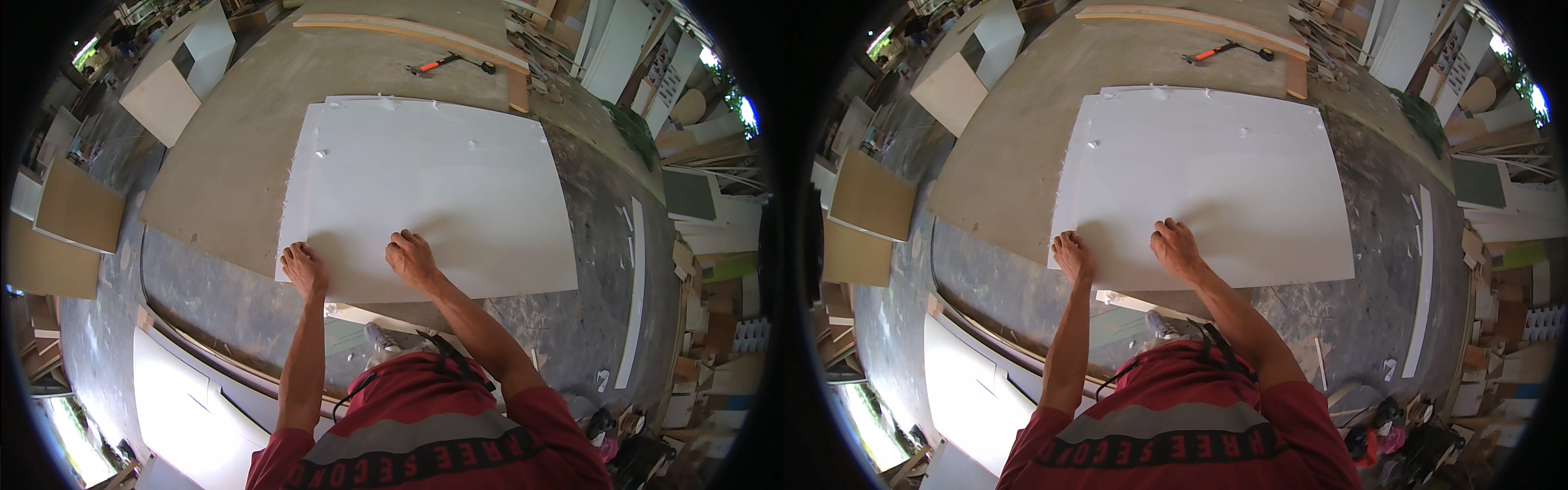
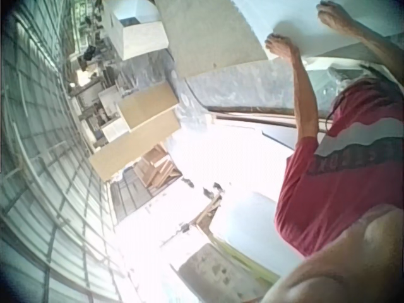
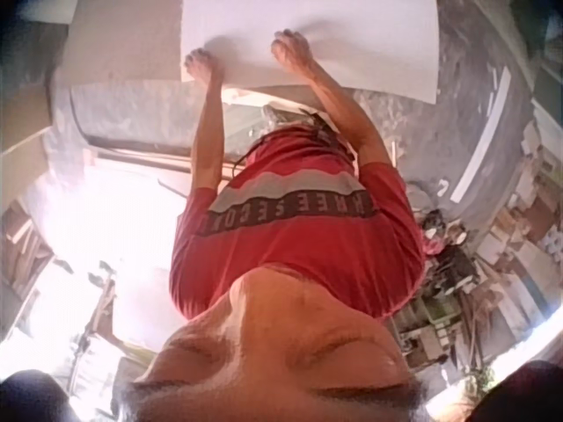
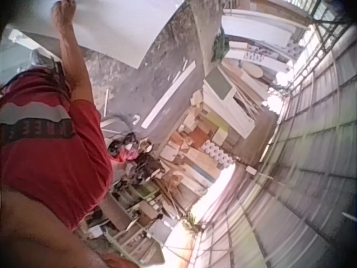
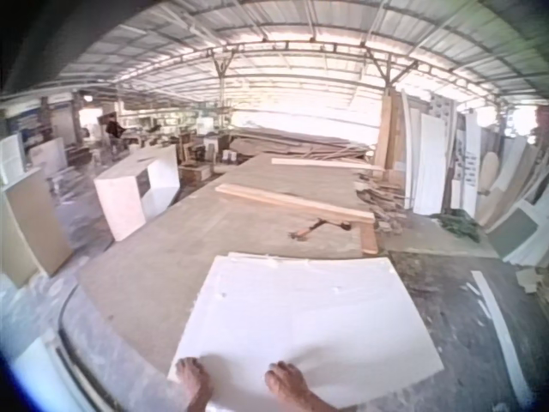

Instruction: The person peels a white protective film from several rectangular boards by hand.

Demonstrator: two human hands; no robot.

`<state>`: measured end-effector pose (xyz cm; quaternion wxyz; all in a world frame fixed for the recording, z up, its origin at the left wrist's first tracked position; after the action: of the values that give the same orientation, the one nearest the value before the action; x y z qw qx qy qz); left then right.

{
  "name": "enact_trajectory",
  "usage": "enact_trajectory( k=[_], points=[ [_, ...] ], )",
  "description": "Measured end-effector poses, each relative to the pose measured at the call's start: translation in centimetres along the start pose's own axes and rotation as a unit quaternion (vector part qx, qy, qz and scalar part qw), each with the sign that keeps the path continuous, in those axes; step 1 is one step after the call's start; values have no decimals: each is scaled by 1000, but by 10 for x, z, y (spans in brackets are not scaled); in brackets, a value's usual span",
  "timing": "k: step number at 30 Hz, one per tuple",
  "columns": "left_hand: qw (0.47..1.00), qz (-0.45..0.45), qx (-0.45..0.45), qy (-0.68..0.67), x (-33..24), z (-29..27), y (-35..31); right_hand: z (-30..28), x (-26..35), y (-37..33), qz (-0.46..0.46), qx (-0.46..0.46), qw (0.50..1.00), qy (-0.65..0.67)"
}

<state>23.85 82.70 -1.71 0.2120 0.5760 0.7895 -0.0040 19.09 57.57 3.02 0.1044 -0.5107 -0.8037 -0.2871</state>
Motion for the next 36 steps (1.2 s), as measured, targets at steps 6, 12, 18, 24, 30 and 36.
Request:
enact_trajectory(
  k=[6, 12, 18, 24, 30, 36],
  points=[
    [1000, -12, 17, 12, 2, 3, 0, -14, -15, -1, 68, -37, 989, 126],
    [1000, -13, 16, 14, -2, 2, 0, 6, -3, -2, 87, 20, 993, 73],
    [1000, -8, 13, 4, 0, 0, 0, 18, 12, 5, 49, 72, 995, -52],
    [1000, -11, 24, 3, -1, 4, 0, 21, -1, 6, 35, 73, 991, -102],
    [1000, -14, 14, -6, 0, 3, 0, -19, -54, 11, 177, -18, 973, 145],
    [1000, -19, 11, -10, -2, 1, 0, 4, -18, -6, 130, 21, 986, 104]
  ],
)
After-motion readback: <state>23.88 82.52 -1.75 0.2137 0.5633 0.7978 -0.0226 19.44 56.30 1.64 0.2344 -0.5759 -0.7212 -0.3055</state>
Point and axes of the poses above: each hand's wrist, its own y-axis towards the middle knuckle, its own z-axis out of the palm, x = y × z, the point moved 10 cm from there along y, towards the middle knuckle, and after that the axes turned 13 degrees about y, right-handed, at the moved point
